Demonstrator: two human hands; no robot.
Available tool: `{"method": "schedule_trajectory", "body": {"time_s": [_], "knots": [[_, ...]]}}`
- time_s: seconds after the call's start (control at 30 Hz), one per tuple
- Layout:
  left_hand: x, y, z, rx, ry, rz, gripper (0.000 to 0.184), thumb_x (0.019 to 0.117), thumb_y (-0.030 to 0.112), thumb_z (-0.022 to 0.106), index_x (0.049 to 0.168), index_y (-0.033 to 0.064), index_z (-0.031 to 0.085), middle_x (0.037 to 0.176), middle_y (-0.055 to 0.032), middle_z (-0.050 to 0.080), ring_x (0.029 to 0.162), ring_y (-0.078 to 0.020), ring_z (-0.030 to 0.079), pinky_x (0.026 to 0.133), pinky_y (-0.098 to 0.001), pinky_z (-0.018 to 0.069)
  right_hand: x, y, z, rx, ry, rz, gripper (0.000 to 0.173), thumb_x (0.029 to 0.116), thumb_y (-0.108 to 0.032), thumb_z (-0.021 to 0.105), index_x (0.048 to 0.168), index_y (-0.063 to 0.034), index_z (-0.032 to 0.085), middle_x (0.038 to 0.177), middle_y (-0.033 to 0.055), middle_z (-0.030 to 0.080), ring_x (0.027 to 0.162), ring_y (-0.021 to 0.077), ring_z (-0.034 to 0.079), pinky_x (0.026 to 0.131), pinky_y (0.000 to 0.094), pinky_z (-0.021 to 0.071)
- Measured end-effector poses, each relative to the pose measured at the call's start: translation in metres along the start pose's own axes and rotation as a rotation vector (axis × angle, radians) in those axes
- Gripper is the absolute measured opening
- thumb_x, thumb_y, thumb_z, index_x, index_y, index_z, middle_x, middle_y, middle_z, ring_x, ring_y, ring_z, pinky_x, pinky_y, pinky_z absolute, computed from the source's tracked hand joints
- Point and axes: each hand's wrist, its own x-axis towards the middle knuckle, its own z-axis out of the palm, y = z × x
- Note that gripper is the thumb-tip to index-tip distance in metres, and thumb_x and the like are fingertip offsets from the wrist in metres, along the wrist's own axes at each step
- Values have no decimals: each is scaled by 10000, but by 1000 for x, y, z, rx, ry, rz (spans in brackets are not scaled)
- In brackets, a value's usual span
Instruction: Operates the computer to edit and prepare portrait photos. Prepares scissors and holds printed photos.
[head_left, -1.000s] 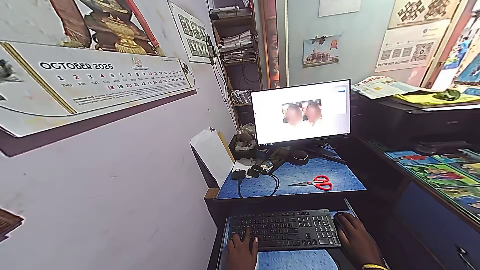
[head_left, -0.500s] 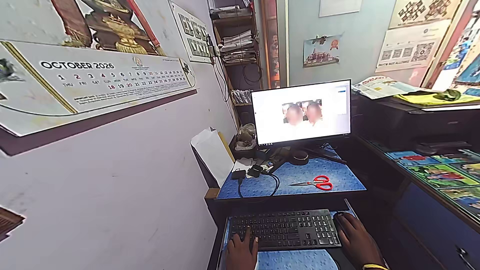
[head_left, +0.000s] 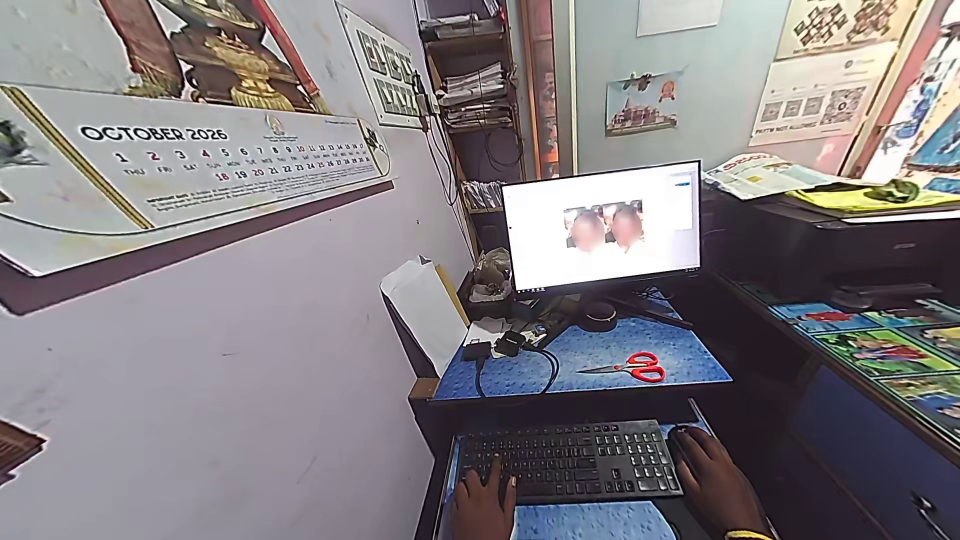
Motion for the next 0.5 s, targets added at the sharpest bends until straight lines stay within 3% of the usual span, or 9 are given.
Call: {"method": "schedule_trajectory", "body": {"time_s": [0.33, 0.5], "knots": [[-2, -1, 4, 11, 61, 13, 604, 955, 660, 427, 1441, 344, 594, 1243, -274, 624, 1095, -447, 626, 864, -564, 526, -2, 1, 1, -13, 4, 14, 459, 893, -319, 574, 1312, -167, 684, 1405, 107, 617, 1308, 304, 587, 1033, 501, 520], [-14, -7, 11, -146, 146, 25, 530, 982, 498, 492, 1419, 231, 626, 1295, -284, 613, 1137, -475, 608, 917, -588, 506, -2, 0, -1, -2, -11, 30, 485, 889, -323, 586, 1338, -160, 666, 1417, 110, 609, 1312, 311, 584, 1025, 507, 525]]}}
